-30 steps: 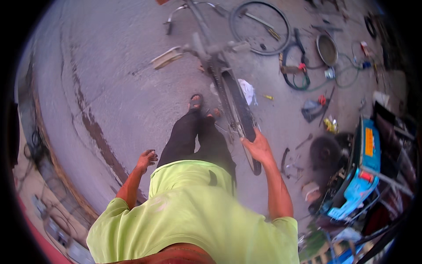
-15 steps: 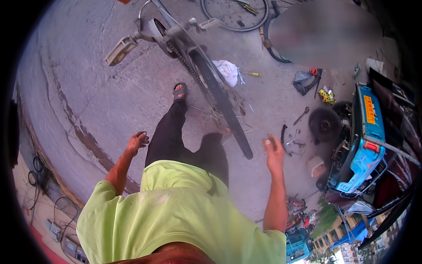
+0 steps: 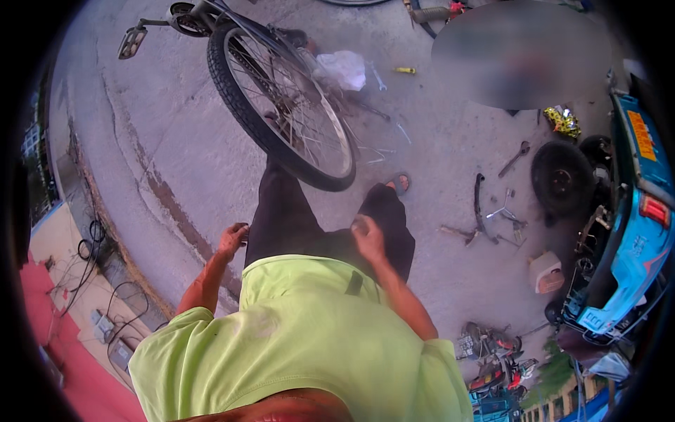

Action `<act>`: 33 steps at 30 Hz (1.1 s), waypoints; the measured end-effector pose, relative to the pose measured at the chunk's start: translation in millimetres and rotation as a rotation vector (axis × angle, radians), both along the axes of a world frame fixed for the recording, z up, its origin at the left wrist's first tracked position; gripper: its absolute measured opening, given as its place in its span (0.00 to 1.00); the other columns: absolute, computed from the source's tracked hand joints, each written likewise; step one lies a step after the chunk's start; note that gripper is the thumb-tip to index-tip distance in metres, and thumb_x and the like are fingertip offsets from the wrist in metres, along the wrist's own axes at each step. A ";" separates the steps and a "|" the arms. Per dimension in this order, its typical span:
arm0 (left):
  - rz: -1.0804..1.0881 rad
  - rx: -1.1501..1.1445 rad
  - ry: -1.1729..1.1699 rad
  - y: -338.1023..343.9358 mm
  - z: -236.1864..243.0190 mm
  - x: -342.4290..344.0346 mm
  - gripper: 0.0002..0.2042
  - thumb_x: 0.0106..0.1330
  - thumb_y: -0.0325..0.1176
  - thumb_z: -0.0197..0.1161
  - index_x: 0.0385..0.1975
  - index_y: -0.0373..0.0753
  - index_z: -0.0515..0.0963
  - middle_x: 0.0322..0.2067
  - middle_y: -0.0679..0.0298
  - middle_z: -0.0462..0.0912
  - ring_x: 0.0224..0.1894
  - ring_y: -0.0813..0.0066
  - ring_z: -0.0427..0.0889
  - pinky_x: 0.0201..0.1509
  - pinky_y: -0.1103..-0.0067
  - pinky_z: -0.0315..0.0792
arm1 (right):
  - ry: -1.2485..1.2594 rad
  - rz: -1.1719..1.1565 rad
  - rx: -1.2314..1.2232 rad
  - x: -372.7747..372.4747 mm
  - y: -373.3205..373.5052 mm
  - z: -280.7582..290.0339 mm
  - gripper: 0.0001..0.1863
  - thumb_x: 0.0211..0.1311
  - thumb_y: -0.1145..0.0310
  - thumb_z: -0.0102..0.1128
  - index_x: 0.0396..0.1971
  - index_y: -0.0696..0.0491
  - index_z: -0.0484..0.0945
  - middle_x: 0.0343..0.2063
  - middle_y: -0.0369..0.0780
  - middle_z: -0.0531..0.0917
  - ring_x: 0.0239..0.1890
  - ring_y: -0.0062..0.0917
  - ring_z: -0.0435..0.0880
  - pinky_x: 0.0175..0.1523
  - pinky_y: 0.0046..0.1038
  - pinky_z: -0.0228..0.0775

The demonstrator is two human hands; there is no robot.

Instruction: The person works on the rear wheel of a bicycle, handling the hub area, tightening parts with a wrench, and placing the chain back onto the sprocket while the bike is upside down on the ground.

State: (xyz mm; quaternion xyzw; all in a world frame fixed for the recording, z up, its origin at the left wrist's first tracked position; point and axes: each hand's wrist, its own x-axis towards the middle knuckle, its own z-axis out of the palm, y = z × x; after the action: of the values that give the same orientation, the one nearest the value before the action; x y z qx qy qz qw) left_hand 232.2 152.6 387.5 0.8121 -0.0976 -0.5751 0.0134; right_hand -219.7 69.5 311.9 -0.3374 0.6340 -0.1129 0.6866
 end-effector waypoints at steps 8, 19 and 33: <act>0.173 -0.194 0.010 33.1 36.8 -100.6 0.27 0.72 0.47 0.60 0.64 0.35 0.71 0.48 0.56 0.84 0.48 0.65 0.85 0.51 0.70 0.76 | 0.167 -0.079 0.000 -57.1 107.7 135.7 0.18 0.65 0.66 0.63 0.51 0.60 0.79 0.41 0.42 0.86 0.44 0.25 0.84 0.51 0.28 0.74; 0.234 -0.447 0.043 -0.5 -2.0 -195.0 0.25 0.73 0.42 0.58 0.62 0.28 0.72 0.49 0.54 0.84 0.48 0.67 0.85 0.51 0.73 0.77 | -0.480 -0.202 0.165 -119.9 51.9 118.6 0.14 0.67 0.74 0.60 0.51 0.62 0.76 0.34 0.37 0.85 0.31 0.17 0.81 0.41 0.16 0.74; 0.442 -0.859 -0.301 -94.3 -111.0 -320.0 0.25 0.77 0.47 0.54 0.62 0.32 0.73 0.51 0.53 0.84 0.52 0.69 0.82 0.57 0.71 0.74 | -0.311 0.539 -0.573 159.9 -482.1 -53.8 0.26 0.70 0.59 0.57 0.63 0.57 0.72 0.47 0.41 0.84 0.44 0.26 0.84 0.48 0.30 0.75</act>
State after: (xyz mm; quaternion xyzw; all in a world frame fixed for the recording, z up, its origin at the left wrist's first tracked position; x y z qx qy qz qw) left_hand -87.8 58.4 276.5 0.8084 -0.1519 -0.3431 0.4535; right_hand -59.8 -412.6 258.1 -0.6475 0.3548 -0.1506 0.6575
